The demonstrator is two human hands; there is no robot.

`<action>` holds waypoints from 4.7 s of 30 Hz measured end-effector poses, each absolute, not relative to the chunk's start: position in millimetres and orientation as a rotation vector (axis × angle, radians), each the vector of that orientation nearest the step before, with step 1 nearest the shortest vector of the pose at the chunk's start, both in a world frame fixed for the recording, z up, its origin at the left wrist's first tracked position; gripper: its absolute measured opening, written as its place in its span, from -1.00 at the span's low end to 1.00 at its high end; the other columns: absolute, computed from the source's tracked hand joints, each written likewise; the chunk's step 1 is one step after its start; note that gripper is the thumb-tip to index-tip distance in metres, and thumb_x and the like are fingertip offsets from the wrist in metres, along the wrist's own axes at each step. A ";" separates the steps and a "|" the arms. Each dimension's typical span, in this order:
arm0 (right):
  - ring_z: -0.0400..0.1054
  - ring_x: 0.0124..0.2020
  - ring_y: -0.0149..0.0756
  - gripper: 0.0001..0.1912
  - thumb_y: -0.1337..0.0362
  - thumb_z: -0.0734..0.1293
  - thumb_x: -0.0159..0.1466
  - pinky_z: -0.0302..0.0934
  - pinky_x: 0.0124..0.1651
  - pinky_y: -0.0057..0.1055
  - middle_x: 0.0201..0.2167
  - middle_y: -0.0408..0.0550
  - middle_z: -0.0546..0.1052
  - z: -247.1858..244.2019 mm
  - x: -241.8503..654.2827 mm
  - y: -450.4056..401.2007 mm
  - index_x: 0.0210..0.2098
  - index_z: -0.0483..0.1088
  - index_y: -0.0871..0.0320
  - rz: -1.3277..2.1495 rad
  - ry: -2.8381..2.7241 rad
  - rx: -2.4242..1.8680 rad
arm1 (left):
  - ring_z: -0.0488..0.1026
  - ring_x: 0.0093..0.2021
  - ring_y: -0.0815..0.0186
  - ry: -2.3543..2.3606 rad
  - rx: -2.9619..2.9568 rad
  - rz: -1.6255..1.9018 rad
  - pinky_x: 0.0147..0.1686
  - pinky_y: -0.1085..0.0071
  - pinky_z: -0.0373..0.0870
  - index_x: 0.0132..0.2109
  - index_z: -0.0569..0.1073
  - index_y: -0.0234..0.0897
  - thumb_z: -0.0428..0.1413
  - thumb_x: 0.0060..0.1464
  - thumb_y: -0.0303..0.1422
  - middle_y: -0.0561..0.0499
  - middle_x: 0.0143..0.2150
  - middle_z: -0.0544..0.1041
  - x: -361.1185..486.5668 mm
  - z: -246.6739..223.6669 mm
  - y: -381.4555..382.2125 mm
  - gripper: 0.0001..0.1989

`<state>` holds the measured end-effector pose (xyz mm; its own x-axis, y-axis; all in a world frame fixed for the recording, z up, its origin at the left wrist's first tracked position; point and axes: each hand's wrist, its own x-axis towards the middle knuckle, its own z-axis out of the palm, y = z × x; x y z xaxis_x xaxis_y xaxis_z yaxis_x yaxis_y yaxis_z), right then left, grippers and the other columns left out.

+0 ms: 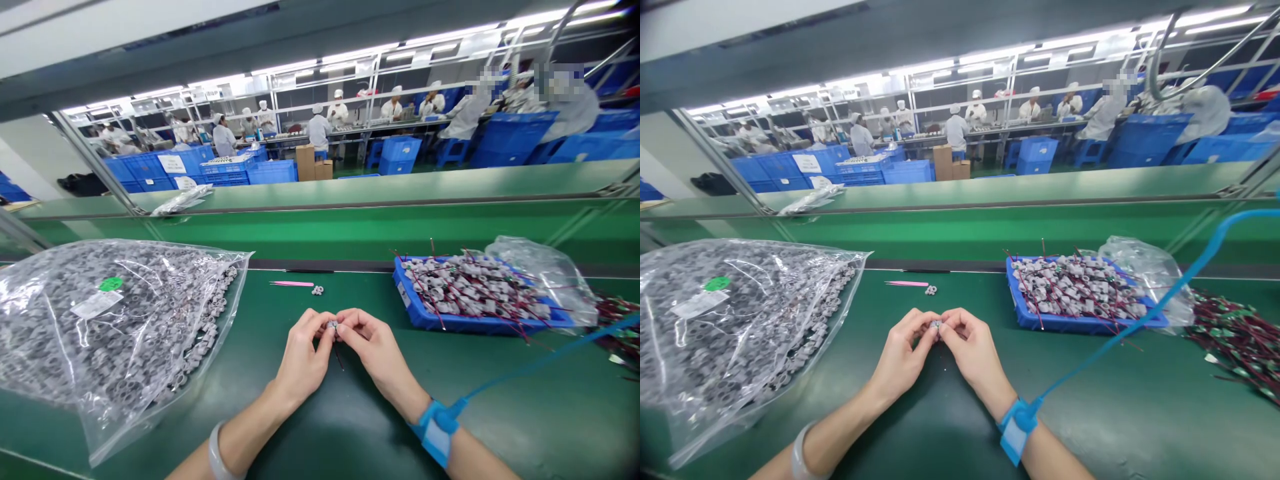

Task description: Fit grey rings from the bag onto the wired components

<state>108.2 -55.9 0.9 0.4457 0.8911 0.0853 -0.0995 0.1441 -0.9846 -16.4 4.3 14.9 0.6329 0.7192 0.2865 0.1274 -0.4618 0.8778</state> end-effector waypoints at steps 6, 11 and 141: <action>0.35 -0.31 -0.25 -0.60 0.00 0.47 0.02 0.29 -0.23 -0.36 -0.35 -0.02 0.44 -2.1 104.0 -56.6 -0.59 0.32 0.17 0.836 -0.802 -1.195 | 0.34 -0.35 0.35 0.707 2.012 0.868 -0.30 0.45 0.32 -0.13 0.50 -0.20 -0.03 0.22 -0.41 0.03 -0.36 0.34 -16.7 16.0 -0.6 -0.78; 0.36 -0.31 -0.24 -0.59 -0.02 0.45 0.04 0.30 -0.22 -0.34 -0.34 -0.01 0.44 -1.1 101.4 -57.4 -0.58 0.32 0.18 0.816 -0.815 -1.207 | 0.35 -0.34 0.34 0.724 2.015 0.888 -0.31 0.44 0.31 -0.13 0.49 -0.22 -0.04 0.21 -0.42 0.01 -0.34 0.36 -15.7 14.3 -2.6 -0.78; 0.02 -0.54 -0.43 -0.68 0.08 0.17 0.27 -0.03 -0.49 -0.48 -0.59 -0.23 0.17 17.0 127.1 -63.1 -0.48 0.25 0.16 0.669 -1.223 -1.396 | 0.48 -0.36 0.35 0.576 1.280 0.633 -0.20 0.35 0.41 -0.28 0.55 -0.33 0.36 -0.22 -0.24 -0.02 -0.33 0.53 -11.0 35.8 39.7 -0.66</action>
